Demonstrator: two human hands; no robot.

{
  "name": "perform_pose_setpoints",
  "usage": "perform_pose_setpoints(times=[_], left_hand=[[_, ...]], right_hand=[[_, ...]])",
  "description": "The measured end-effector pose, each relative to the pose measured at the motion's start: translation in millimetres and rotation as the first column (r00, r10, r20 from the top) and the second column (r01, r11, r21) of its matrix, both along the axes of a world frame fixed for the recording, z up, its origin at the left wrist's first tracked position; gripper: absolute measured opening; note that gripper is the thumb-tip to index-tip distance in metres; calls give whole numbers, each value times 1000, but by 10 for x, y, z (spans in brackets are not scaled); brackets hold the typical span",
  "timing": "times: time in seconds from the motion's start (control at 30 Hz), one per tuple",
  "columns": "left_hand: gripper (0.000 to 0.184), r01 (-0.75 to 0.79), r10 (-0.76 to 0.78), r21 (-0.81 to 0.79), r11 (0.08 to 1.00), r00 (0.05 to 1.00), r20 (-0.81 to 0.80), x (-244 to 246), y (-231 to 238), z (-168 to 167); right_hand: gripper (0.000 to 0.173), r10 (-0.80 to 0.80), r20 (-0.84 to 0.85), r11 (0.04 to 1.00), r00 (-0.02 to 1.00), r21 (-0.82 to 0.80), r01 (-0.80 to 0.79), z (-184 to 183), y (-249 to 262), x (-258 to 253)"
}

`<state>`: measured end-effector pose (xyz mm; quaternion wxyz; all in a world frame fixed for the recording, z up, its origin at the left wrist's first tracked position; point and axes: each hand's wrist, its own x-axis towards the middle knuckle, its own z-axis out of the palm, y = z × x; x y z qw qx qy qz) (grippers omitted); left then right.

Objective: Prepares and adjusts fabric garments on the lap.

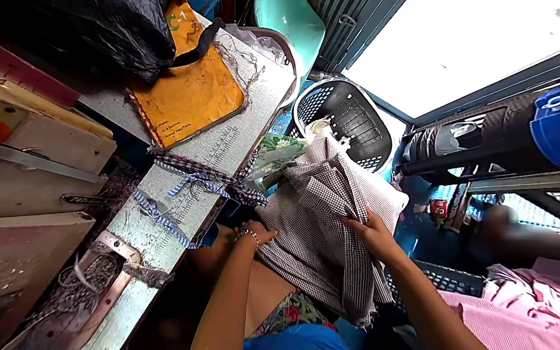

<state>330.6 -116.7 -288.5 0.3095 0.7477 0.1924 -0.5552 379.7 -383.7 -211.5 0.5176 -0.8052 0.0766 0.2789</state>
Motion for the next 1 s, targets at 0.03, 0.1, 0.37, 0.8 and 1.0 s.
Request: perform_pose_setpoints(times=[0.03, 0.1, 0.37, 0.8, 1.0], left_hand=[[71, -54, 53, 37, 998, 998, 43, 5, -55, -1], [60, -167, 161, 36, 985, 977, 143, 33, -180, 2], [40, -340, 351, -182, 923, 936, 33, 445, -329, 501], [30, 408, -414, 80, 909, 907, 75, 95, -98, 160], [30, 399, -405, 67, 914, 902, 149, 381, -80, 415]], right_hand=[[23, 20, 7, 1000, 1000, -18, -20, -9, 10, -6], [24, 120, 61, 985, 991, -131, -112, -26, 15, -23], [52, 444, 168, 824, 880, -462, -328, -225, 261, -436], [66, 27, -45, 997, 999, -72, -30, -462, 195, -117], [68, 228, -58, 933, 972, -274, -235, -525, 287, -262]])
